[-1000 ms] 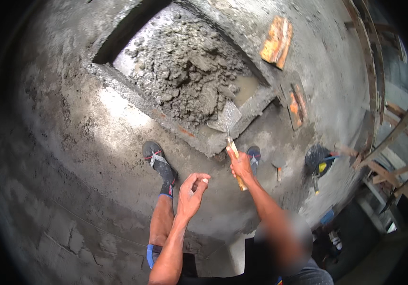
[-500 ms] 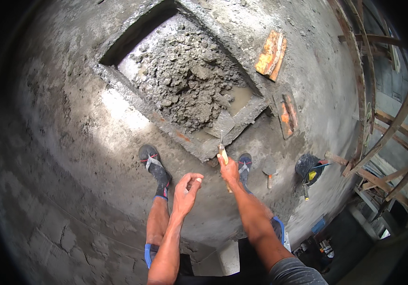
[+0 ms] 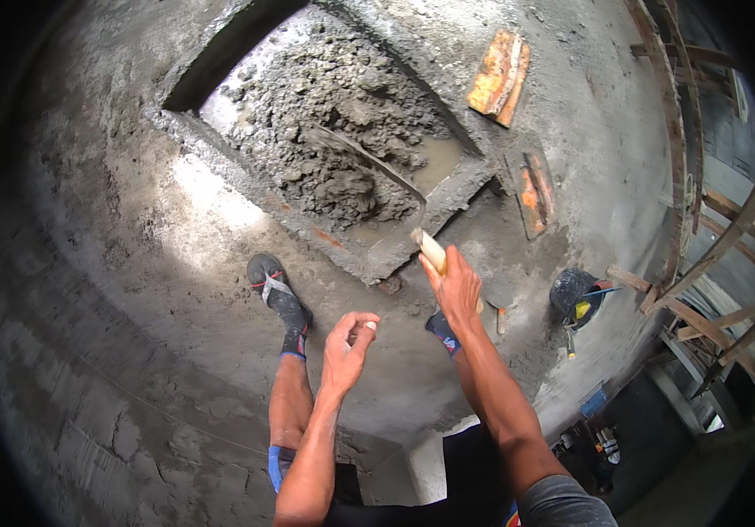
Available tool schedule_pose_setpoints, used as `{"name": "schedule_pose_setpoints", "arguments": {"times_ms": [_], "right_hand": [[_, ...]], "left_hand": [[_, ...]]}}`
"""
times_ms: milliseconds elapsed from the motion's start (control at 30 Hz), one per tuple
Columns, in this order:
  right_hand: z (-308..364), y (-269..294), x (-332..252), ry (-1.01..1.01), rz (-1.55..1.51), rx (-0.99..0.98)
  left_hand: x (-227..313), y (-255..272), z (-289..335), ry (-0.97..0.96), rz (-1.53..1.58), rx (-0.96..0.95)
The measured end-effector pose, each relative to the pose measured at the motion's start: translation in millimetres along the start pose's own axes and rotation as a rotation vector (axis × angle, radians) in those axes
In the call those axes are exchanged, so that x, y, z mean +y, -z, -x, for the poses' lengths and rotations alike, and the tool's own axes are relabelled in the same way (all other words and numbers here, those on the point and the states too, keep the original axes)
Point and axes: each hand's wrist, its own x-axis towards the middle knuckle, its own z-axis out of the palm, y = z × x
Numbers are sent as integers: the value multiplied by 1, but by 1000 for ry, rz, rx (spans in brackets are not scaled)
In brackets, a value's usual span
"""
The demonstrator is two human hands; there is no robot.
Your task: The person smooths wet concrete in a rectangular recess on the floor using a trowel and a float. They repeatedly level and finish the surface, occasionally switching tools and adjusting their stance. Another person is visible nearby but does not assist.
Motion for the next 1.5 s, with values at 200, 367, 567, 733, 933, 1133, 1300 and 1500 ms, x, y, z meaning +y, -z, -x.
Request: {"name": "schedule_pose_setpoints", "arguments": {"times_ms": [200,367,567,733,933,1133,1300,1500], "right_hand": [[-2,67,29,-177,46,-235],[35,106,37,-490,-34,-571],[-30,-67,-33,-212,-299,-469],[-40,-86,-36,-652,-721,-902],[-61,-43,-60,-605,-1092,-1067],[-94,5,-64,-728,-1225,-1371],[-111,25,-81,-724,-1228,-1396],[-36,53,-26,-421,-652,-1020]], "left_hand": [[9,3,-5,8,43,11],[19,16,-3,-14,72,32],[27,33,-3,16,61,16],[28,27,-2,18,10,-26],[26,27,-5,32,-25,11],[28,23,-6,9,103,53],[36,22,-8,-4,100,44],[43,29,-11,0,148,48]]}}
